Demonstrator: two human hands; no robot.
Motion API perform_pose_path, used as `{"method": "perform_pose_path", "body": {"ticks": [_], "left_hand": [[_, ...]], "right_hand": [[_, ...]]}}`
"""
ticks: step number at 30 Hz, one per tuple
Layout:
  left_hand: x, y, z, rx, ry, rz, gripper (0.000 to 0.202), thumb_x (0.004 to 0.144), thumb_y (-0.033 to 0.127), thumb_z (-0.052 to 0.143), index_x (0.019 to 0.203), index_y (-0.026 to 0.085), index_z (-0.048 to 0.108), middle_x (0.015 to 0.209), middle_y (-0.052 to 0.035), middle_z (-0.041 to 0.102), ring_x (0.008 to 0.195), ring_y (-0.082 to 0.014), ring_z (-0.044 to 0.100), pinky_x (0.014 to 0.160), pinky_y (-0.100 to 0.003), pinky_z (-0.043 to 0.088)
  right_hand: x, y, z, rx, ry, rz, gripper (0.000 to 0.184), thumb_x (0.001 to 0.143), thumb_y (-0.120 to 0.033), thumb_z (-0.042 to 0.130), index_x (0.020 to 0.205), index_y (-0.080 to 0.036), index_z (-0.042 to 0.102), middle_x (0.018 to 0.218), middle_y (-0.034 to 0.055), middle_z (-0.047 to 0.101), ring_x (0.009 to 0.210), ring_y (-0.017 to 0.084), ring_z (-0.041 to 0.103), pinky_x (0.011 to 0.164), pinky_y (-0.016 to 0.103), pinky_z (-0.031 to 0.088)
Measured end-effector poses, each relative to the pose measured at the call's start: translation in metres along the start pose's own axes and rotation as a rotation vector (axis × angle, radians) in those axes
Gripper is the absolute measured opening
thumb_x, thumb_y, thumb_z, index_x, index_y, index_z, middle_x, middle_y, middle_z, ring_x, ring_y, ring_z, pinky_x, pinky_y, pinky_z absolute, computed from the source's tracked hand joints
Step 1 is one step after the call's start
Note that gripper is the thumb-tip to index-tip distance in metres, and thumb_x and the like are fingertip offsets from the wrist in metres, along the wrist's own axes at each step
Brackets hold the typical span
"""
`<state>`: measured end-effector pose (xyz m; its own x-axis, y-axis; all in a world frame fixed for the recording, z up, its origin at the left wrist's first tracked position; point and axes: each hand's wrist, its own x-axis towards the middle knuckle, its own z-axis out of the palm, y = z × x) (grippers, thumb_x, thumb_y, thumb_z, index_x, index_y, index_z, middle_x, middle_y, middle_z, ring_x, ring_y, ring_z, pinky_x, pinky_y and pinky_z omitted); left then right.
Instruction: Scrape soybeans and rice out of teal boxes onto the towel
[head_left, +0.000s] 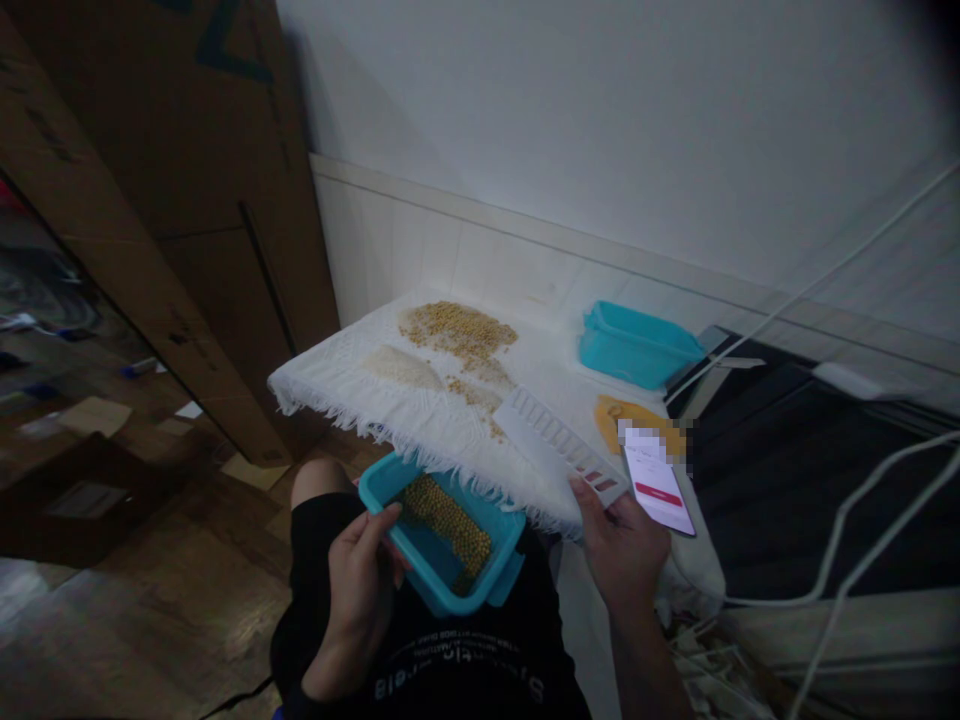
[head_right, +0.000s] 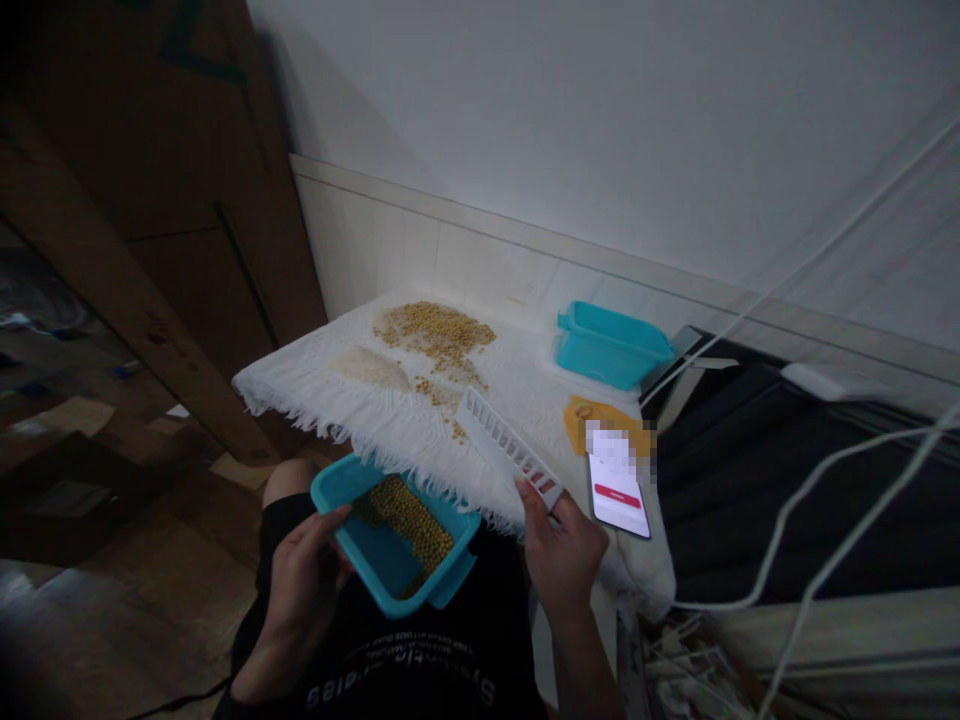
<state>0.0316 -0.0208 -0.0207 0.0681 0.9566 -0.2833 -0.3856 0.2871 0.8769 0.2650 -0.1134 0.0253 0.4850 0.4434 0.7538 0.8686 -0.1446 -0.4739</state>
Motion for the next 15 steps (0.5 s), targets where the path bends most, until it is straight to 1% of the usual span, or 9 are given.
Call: {"method": "perform_pose_path", "body": {"ticks": [4,10,12,15], "left_hand": [[-0.0010,0.0010,0.0010,0.004,0.014,-0.001,0.036,0.071,0.039,0.076,0.046,0.021,0.057,0.035,0.0032,0.053,0.030,-0.0092,0.042,0.030,-0.020,0.028],[-0.0014,0.0024,0.0014,0.019,0.013,0.006,0.035,0.071,0.039,0.076,0.046,0.021,0.059,0.036,0.0025,0.053,0.030,-0.0096,0.042,0.030,-0.020,0.029],[-0.0016,0.0029,0.0017,0.016,0.016,0.005,0.035,0.071,0.039,0.076,0.045,0.021,0.059,0.036,0.0023,0.053,0.030,-0.0096,0.042,0.030,-0.021,0.029],[-0.0019,0.0035,0.0018,0.027,0.024,0.006,0.035,0.071,0.038,0.075,0.045,0.022,0.058,0.036,0.0020,0.053,0.029,-0.0097,0.041,0.030,-0.022,0.028]], "right_hand": [[0.0011,-0.0031,0.0006,0.010,-0.029,0.028,0.038,0.089,-0.049,0.065,0.084,-0.014,0.080,0.075,0.0077,0.078,0.066,0.021,0.074,0.060,0.025,0.056],[0.0064,-0.0040,0.0015,0.000,-0.056,0.063,0.041,0.088,-0.052,0.065,0.086,-0.015,0.081,0.078,0.0078,0.079,0.071,0.023,0.075,0.066,0.027,0.058],[0.0078,-0.0051,0.0018,0.008,-0.072,0.097,0.043,0.088,-0.055,0.064,0.085,-0.015,0.081,0.077,0.0078,0.079,0.071,0.023,0.074,0.065,0.028,0.058],[0.0080,-0.0073,0.0017,0.010,-0.100,0.116,0.046,0.088,-0.058,0.063,0.084,-0.015,0.080,0.073,0.0081,0.078,0.064,0.022,0.073,0.059,0.027,0.057]]}}
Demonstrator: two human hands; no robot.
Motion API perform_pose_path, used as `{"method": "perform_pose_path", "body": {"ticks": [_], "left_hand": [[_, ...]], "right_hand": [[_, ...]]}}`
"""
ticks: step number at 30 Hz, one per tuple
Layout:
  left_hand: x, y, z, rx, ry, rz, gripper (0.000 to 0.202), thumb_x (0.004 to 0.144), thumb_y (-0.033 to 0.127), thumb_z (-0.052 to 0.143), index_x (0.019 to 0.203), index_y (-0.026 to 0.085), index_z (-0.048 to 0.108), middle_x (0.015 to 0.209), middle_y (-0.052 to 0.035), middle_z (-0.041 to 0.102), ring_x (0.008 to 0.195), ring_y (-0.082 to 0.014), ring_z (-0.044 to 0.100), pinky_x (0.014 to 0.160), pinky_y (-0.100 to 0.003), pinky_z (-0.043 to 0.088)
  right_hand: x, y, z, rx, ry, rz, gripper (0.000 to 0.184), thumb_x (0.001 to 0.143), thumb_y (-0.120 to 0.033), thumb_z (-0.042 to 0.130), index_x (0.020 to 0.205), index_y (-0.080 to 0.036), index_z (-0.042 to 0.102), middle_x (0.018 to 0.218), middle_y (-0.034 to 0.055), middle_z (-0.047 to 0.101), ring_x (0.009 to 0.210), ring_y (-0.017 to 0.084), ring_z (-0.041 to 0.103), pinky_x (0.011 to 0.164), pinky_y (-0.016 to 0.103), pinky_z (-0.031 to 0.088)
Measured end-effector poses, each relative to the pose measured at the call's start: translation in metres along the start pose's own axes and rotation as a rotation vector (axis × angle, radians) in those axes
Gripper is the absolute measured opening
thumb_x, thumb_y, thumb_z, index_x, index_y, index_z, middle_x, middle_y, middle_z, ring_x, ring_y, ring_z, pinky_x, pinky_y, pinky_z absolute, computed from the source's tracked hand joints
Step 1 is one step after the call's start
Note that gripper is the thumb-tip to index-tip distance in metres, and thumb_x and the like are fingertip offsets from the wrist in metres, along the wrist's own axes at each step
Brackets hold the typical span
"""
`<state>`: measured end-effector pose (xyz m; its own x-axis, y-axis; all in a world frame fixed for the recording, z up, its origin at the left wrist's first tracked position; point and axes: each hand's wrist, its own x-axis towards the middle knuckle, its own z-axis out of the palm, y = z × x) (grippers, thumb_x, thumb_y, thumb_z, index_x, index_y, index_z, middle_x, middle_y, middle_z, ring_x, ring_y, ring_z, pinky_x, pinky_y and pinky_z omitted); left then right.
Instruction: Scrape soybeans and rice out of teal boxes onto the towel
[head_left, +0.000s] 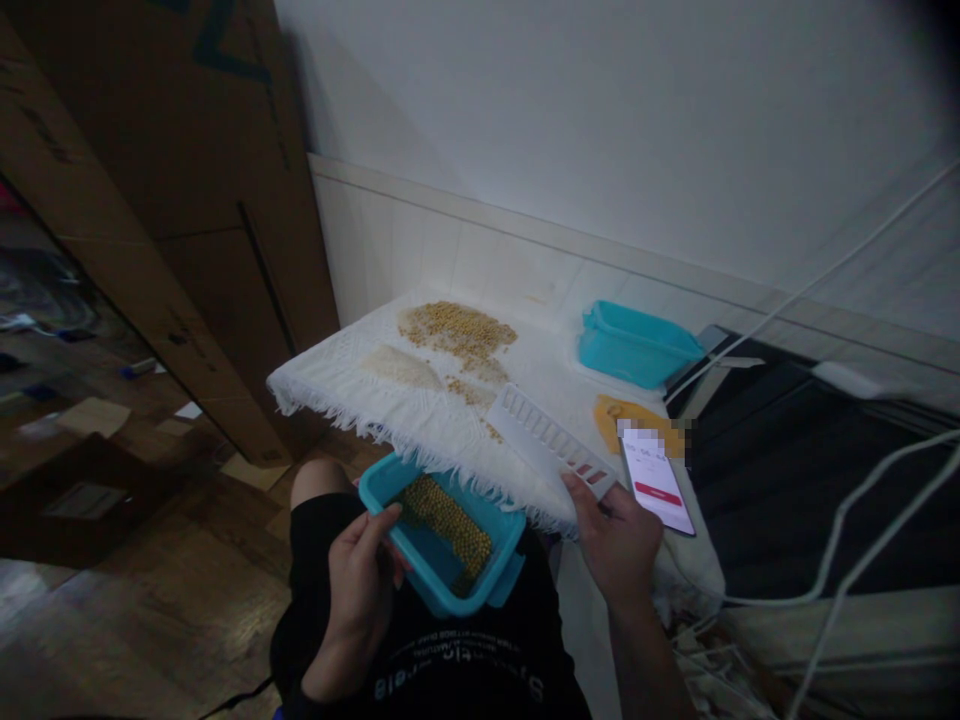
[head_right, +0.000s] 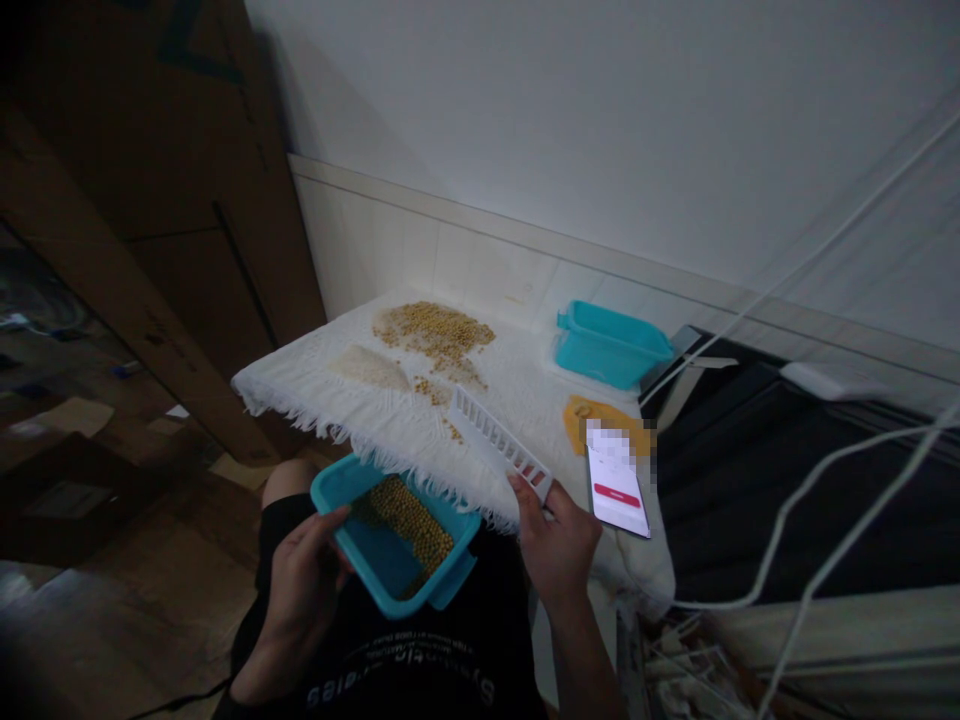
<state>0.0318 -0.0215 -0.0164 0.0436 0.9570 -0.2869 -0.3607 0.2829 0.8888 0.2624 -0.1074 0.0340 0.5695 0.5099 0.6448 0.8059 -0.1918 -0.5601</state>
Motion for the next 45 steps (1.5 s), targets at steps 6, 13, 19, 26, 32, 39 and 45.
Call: {"method": "perform_pose_path", "body": {"ticks": [6,13,19,26,32,39,45], "left_hand": [[0.000,0.000,0.000,-0.002,0.010,-0.009,0.035,0.070,0.038,0.075,0.045,0.022,0.057,0.035,0.0025,0.052,0.029,-0.0091,0.040,0.030,-0.021,0.027],[0.000,-0.001,-0.001,-0.017,-0.006,-0.003,0.036,0.070,0.039,0.076,0.045,0.021,0.058,0.036,0.0023,0.052,0.030,-0.0093,0.042,0.031,-0.021,0.028],[-0.001,-0.001,0.000,-0.006,-0.002,0.009,0.035,0.072,0.039,0.076,0.047,0.021,0.059,0.036,0.0023,0.053,0.030,-0.0088,0.041,0.031,-0.020,0.028],[-0.001,0.001,0.001,-0.003,-0.001,0.007,0.036,0.071,0.038,0.075,0.045,0.022,0.057,0.035,0.0020,0.052,0.029,-0.0093,0.041,0.030,-0.021,0.028],[-0.002,0.001,0.001,0.008,-0.012,0.008,0.036,0.071,0.039,0.075,0.045,0.021,0.058,0.035,0.0015,0.053,0.029,-0.0092,0.041,0.030,-0.020,0.028],[-0.004,0.002,0.002,0.012,-0.007,0.005,0.037,0.069,0.042,0.076,0.048,0.020,0.055,0.035,0.0026,0.052,0.030,-0.0091,0.040,0.030,-0.020,0.029],[-0.003,0.002,0.002,-0.008,-0.020,-0.003,0.036,0.071,0.041,0.075,0.048,0.020,0.056,0.036,0.0023,0.053,0.030,-0.0095,0.041,0.031,-0.021,0.028]], "right_hand": [[-0.003,-0.001,0.000,0.030,-0.033,-0.036,0.044,0.088,-0.055,0.063,0.083,-0.015,0.080,0.073,0.0080,0.078,0.061,0.022,0.074,0.054,0.025,0.055],[-0.003,0.001,-0.001,0.030,-0.016,-0.048,0.043,0.088,-0.055,0.063,0.081,-0.016,0.080,0.072,0.0077,0.078,0.061,0.022,0.073,0.055,0.026,0.056],[-0.008,0.003,-0.008,0.021,-0.019,-0.078,0.039,0.088,-0.052,0.064,0.081,-0.017,0.080,0.077,0.0072,0.079,0.066,0.022,0.074,0.056,0.025,0.055],[-0.022,0.000,-0.019,-0.027,0.005,0.033,0.048,0.089,-0.060,0.061,0.085,-0.016,0.080,0.080,0.0085,0.079,0.069,0.023,0.075,0.063,0.028,0.056],[-0.026,-0.003,-0.023,-0.020,-0.002,0.055,0.051,0.088,-0.063,0.060,0.083,-0.016,0.080,0.077,0.0082,0.079,0.064,0.023,0.074,0.060,0.027,0.055],[-0.024,-0.004,-0.022,-0.013,-0.008,0.067,0.051,0.087,-0.064,0.060,0.084,-0.017,0.081,0.079,0.0078,0.079,0.068,0.024,0.074,0.063,0.029,0.057],[-0.022,-0.005,-0.020,0.003,-0.024,0.059,0.052,0.087,-0.064,0.060,0.082,-0.017,0.080,0.076,0.0073,0.079,0.066,0.023,0.074,0.059,0.027,0.056]]}}
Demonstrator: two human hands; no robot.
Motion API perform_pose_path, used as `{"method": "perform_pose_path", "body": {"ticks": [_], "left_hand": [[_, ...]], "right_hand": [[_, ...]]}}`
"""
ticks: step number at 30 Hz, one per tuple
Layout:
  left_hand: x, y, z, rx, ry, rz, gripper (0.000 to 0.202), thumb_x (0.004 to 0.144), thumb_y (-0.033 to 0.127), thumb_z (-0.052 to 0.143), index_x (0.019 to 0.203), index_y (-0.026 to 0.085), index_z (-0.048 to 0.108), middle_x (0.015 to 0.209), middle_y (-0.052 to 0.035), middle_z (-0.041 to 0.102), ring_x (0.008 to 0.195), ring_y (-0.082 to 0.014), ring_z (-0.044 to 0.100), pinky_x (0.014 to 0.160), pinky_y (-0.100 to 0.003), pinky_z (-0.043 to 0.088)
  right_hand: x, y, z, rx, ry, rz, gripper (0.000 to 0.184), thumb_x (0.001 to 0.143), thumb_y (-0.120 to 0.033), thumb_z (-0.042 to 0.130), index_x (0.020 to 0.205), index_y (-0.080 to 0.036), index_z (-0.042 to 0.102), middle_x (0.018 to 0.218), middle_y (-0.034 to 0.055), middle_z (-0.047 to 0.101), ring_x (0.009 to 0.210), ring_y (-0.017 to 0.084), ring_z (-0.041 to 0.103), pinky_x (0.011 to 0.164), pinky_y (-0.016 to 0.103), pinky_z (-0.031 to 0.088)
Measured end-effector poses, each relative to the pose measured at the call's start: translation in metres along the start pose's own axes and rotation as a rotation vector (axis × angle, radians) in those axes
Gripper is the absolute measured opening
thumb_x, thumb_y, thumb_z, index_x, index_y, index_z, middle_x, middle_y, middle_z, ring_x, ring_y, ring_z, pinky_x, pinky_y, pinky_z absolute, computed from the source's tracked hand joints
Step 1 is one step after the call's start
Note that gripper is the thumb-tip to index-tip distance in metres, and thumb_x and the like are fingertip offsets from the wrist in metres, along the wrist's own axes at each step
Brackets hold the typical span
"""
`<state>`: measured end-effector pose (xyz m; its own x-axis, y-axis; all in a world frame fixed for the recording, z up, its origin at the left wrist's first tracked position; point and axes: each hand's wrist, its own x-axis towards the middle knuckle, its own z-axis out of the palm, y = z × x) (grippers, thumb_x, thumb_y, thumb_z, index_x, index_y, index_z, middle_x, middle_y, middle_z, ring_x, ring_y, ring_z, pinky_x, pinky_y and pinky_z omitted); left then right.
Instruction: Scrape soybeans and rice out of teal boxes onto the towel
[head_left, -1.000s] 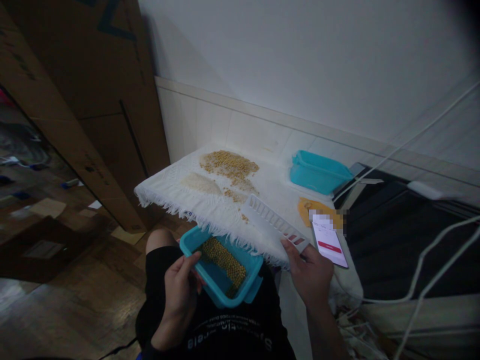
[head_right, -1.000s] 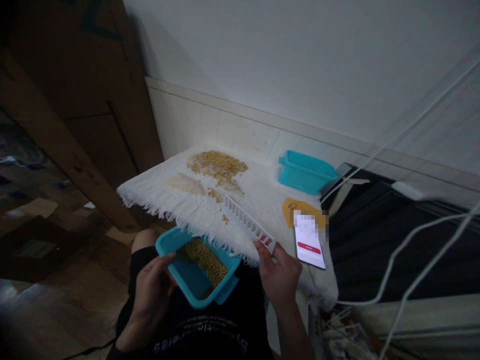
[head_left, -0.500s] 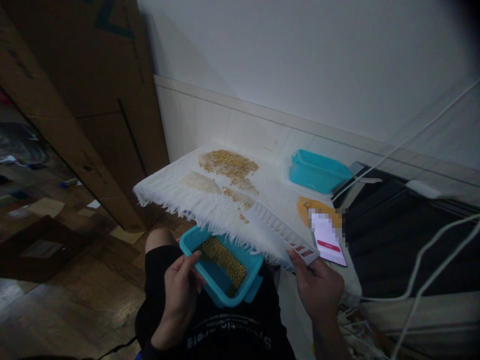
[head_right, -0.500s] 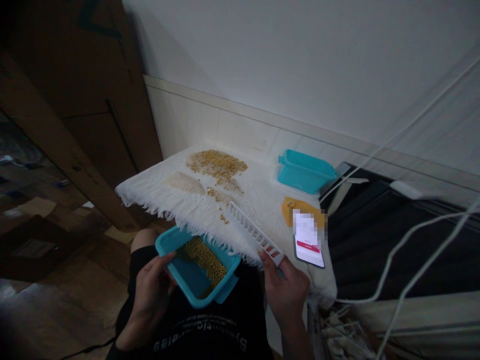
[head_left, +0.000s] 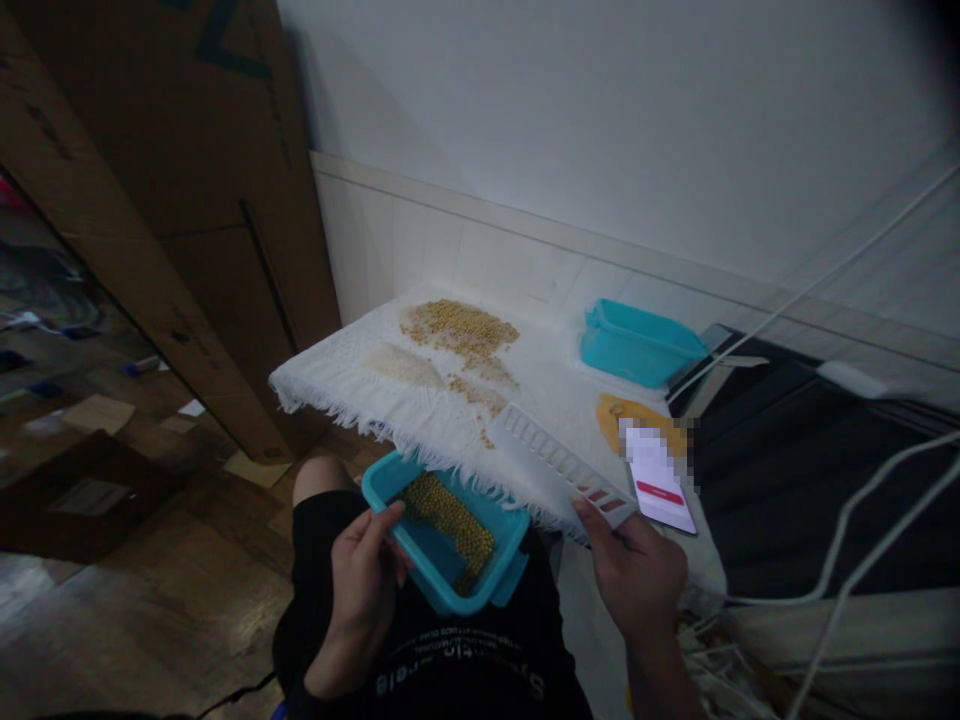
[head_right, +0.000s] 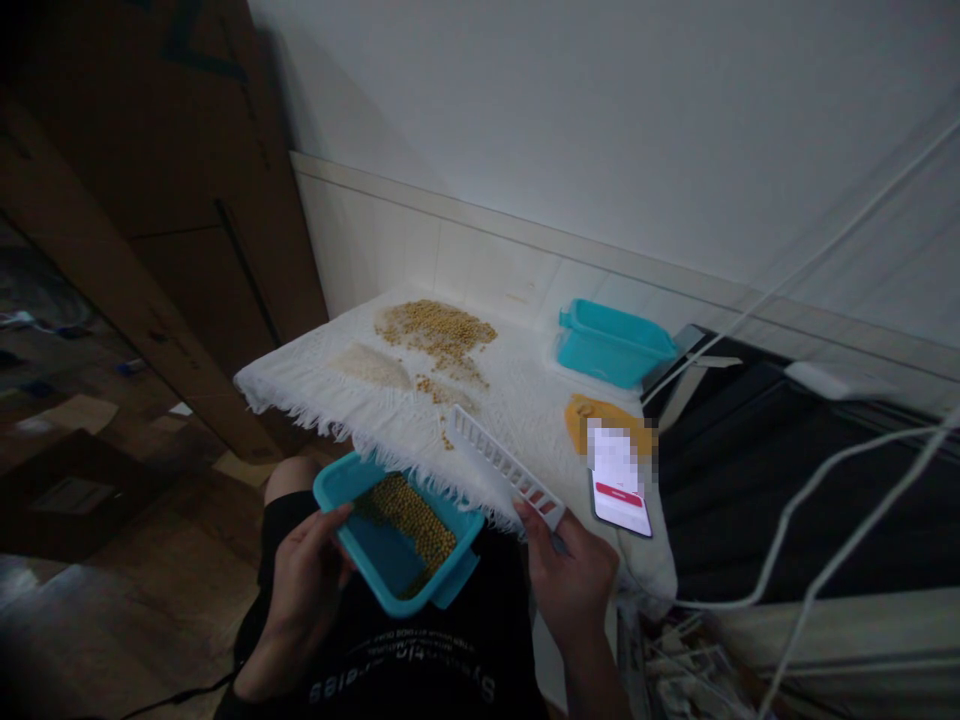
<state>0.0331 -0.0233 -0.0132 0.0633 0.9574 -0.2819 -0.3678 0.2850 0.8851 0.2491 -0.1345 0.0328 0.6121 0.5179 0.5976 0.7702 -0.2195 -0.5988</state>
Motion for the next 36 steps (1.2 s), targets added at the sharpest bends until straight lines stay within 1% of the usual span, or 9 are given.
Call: {"method": "perform_pose_path", "body": {"ticks": [5,10,14,19,22,25,28,32,36], "left_hand": [[0.000,-0.001,-0.001,-0.009,0.002,0.005,0.037,0.072,0.041,0.076,0.049,0.019,0.056,0.036,0.0027,0.053,0.031,-0.0088,0.040,0.031,-0.020,0.028],[-0.001,-0.001,-0.001,-0.022,-0.008,0.009,0.037,0.072,0.041,0.076,0.049,0.020,0.057,0.036,0.0028,0.053,0.031,-0.0090,0.041,0.031,-0.020,0.029],[0.000,0.000,0.000,-0.009,0.002,0.009,0.038,0.072,0.041,0.076,0.046,0.020,0.056,0.036,0.0022,0.053,0.030,-0.0087,0.041,0.030,-0.020,0.028],[0.000,0.000,-0.002,-0.022,-0.008,-0.004,0.037,0.072,0.040,0.076,0.046,0.020,0.057,0.036,0.0032,0.053,0.031,-0.0084,0.042,0.031,-0.019,0.030],[0.000,-0.001,-0.003,-0.036,-0.015,0.002,0.037,0.072,0.039,0.077,0.047,0.021,0.057,0.036,0.0037,0.052,0.031,-0.0081,0.042,0.031,-0.019,0.030],[0.000,-0.003,-0.003,-0.031,-0.011,0.004,0.037,0.072,0.039,0.077,0.047,0.020,0.057,0.036,0.0031,0.053,0.030,-0.0083,0.042,0.030,-0.019,0.030],[0.000,-0.003,-0.003,-0.020,-0.011,0.007,0.038,0.072,0.040,0.077,0.046,0.020,0.057,0.036,0.0026,0.054,0.030,-0.0083,0.043,0.030,-0.019,0.030],[0.001,-0.003,-0.004,-0.025,0.004,0.004,0.037,0.070,0.041,0.078,0.047,0.020,0.058,0.036,0.0033,0.053,0.029,-0.0083,0.043,0.029,-0.019,0.030],[0.003,-0.001,-0.004,-0.039,0.010,0.005,0.038,0.070,0.041,0.079,0.048,0.019,0.058,0.036,0.0036,0.053,0.029,-0.0079,0.042,0.029,-0.018,0.029]], "right_hand": [[0.004,0.001,0.003,-0.017,-0.021,-0.022,0.051,0.088,-0.063,0.060,0.084,-0.016,0.081,0.071,0.0070,0.077,0.060,0.021,0.072,0.055,0.026,0.054],[0.008,-0.001,0.005,0.040,-0.050,-0.042,0.047,0.089,-0.059,0.061,0.086,-0.017,0.081,0.078,0.0073,0.079,0.067,0.022,0.074,0.060,0.027,0.056],[0.005,-0.004,0.003,0.103,-0.083,-0.014,0.045,0.087,-0.060,0.063,0.085,-0.019,0.081,0.079,0.0056,0.079,0.069,0.023,0.075,0.060,0.027,0.055],[0.009,0.002,0.003,0.083,0.021,0.042,0.046,0.084,-0.061,0.066,0.084,-0.017,0.080,0.077,0.0061,0.079,0.071,0.025,0.074,0.063,0.029,0.055],[0.016,0.003,0.008,0.033,0.063,0.029,0.046,0.083,-0.059,0.067,0.082,-0.015,0.080,0.073,0.0069,0.078,0.069,0.024,0.072,0.065,0.030,0.055],[0.022,-0.002,0.016,0.065,0.042,0.030,0.044,0.085,-0.056,0.066,0.087,-0.015,0.080,0.076,0.0074,0.078,0.069,0.024,0.073,0.066,0.030,0.055],[0.026,-0.008,0.026,0.100,0.007,0.027,0.041,0.085,-0.054,0.066,0.087,-0.015,0.080,0.076,0.0073,0.079,0.066,0.022,0.072,0.057,0.027,0.053],[0.028,-0.012,0.036,0.104,-0.036,0.028,0.040,0.085,-0.052,0.065,0.080,-0.015,0.080,0.066,0.0052,0.076,0.054,0.019,0.068,0.049,0.025,0.048],[0.029,-0.014,0.040,0.129,0.017,0.023,0.038,0.085,-0.050,0.067,0.085,-0.015,0.080,0.074,0.0064,0.078,0.061,0.020,0.071,0.054,0.025,0.050]]}}
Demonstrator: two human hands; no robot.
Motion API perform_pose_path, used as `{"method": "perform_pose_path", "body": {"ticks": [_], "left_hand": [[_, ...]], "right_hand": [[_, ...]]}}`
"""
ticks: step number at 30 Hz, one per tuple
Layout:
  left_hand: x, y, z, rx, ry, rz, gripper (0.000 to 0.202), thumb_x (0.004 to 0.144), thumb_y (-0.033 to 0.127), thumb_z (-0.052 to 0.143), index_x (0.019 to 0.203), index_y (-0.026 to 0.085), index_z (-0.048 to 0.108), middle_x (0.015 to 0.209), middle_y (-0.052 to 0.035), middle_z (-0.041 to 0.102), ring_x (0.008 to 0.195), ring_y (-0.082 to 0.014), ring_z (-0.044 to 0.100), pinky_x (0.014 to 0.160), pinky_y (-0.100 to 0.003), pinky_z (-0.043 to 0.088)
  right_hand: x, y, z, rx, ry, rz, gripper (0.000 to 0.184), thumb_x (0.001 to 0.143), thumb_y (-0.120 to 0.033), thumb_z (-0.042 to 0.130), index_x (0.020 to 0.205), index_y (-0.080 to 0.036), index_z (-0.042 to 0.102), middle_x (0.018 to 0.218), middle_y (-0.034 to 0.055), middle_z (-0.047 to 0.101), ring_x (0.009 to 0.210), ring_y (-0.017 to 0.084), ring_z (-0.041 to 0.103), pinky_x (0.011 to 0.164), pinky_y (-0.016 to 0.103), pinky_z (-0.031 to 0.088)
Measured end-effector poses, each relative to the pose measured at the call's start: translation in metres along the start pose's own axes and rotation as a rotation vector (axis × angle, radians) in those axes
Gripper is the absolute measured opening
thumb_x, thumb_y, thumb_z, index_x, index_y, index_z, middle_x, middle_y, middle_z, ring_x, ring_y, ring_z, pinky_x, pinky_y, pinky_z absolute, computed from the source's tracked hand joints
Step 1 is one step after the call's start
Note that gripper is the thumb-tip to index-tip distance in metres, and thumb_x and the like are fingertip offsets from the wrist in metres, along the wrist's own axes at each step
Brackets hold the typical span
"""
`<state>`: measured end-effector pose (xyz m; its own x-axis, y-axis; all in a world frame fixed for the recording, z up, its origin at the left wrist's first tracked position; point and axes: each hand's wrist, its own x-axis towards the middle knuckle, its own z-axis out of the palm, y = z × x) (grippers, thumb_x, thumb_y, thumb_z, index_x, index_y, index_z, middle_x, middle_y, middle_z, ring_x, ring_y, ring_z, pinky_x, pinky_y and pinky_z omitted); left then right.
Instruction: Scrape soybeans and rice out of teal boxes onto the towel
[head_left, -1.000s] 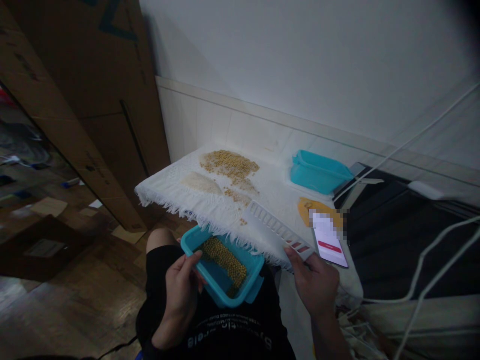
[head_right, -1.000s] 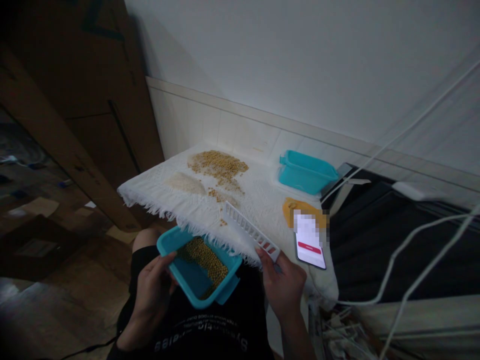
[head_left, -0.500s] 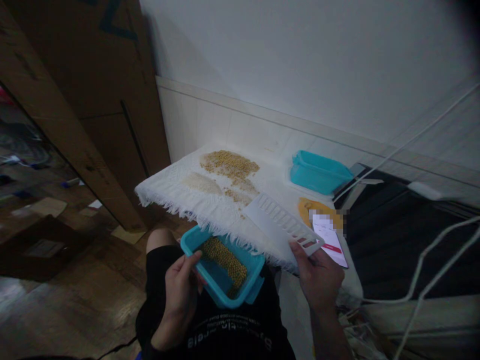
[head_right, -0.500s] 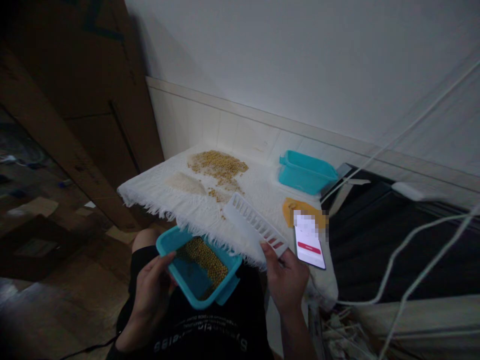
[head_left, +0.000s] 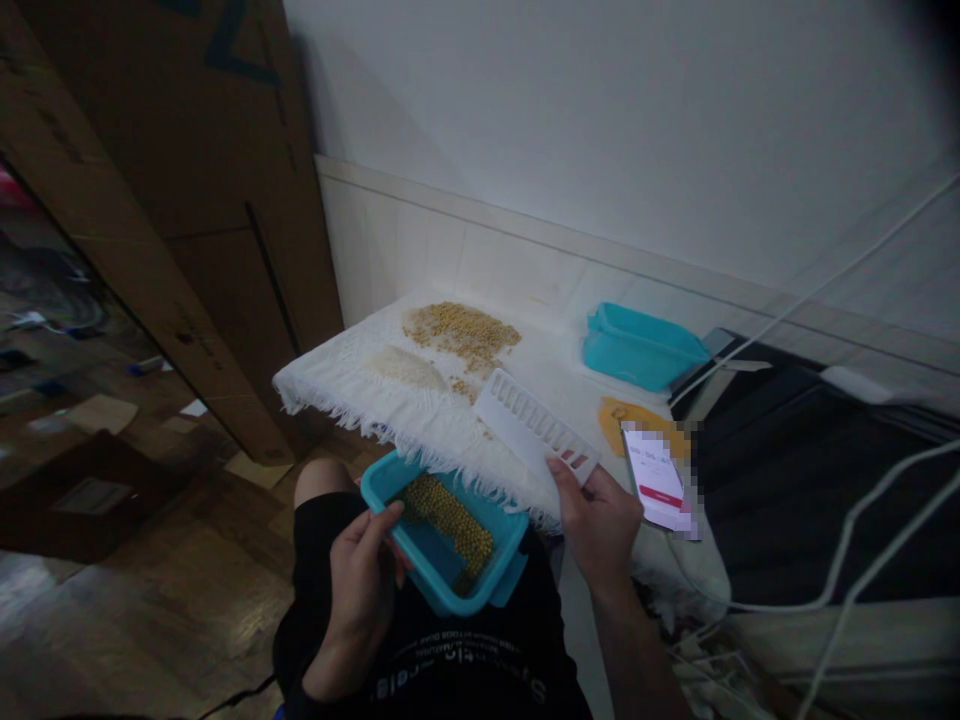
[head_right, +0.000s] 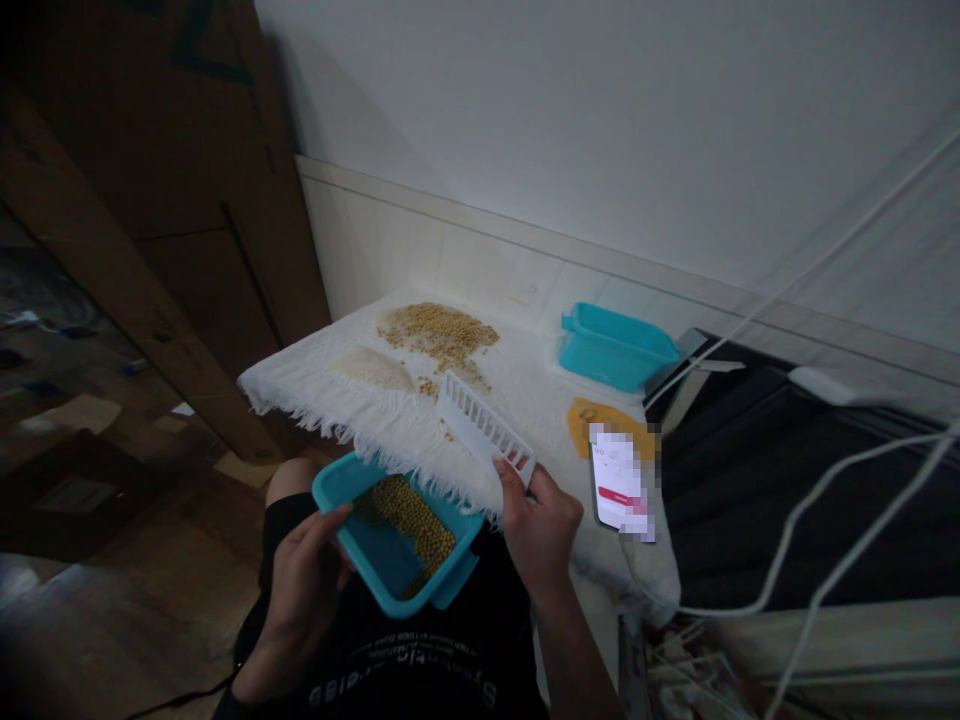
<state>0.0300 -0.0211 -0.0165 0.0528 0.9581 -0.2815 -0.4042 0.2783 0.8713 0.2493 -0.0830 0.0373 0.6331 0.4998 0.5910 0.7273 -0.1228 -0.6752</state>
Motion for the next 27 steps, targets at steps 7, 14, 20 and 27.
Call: {"method": "perform_pose_path", "body": {"ticks": [7,14,20,27], "left_hand": [[0.001,0.000,0.000,0.024,0.005,0.017,0.039,0.072,0.042,0.077,0.048,0.019,0.056,0.035,0.0031,0.053,0.030,-0.0081,0.042,0.030,-0.019,0.029],[0.002,0.002,-0.002,0.022,0.011,0.017,0.040,0.071,0.042,0.077,0.047,0.018,0.055,0.036,0.0023,0.054,0.030,-0.0075,0.041,0.030,-0.018,0.028],[0.003,0.003,-0.003,0.021,0.014,0.013,0.039,0.071,0.041,0.077,0.047,0.019,0.056,0.036,0.0024,0.054,0.031,-0.0082,0.042,0.031,-0.019,0.030],[0.004,0.004,-0.003,0.038,0.010,0.030,0.039,0.072,0.041,0.075,0.046,0.020,0.055,0.036,0.0024,0.054,0.031,-0.0083,0.042,0.031,-0.020,0.029]], "right_hand": [[0.002,0.003,0.005,0.037,-0.036,-0.028,0.035,0.086,-0.048,0.067,0.083,-0.016,0.079,0.074,0.0067,0.078,0.062,0.020,0.071,0.055,0.025,0.051],[0.001,0.010,0.009,0.045,-0.033,-0.010,0.035,0.085,-0.049,0.067,0.084,-0.016,0.079,0.073,0.0068,0.078,0.066,0.022,0.072,0.061,0.028,0.054],[0.001,0.004,0.009,0.072,-0.082,-0.030,0.034,0.087,-0.048,0.065,0.086,-0.016,0.080,0.082,0.0078,0.080,0.069,0.022,0.075,0.061,0.027,0.056],[-0.003,0.000,0.005,0.080,-0.151,-0.045,0.033,0.087,-0.047,0.065,0.086,-0.018,0.080,0.080,0.0060,0.080,0.068,0.021,0.075,0.060,0.026,0.056]]}}
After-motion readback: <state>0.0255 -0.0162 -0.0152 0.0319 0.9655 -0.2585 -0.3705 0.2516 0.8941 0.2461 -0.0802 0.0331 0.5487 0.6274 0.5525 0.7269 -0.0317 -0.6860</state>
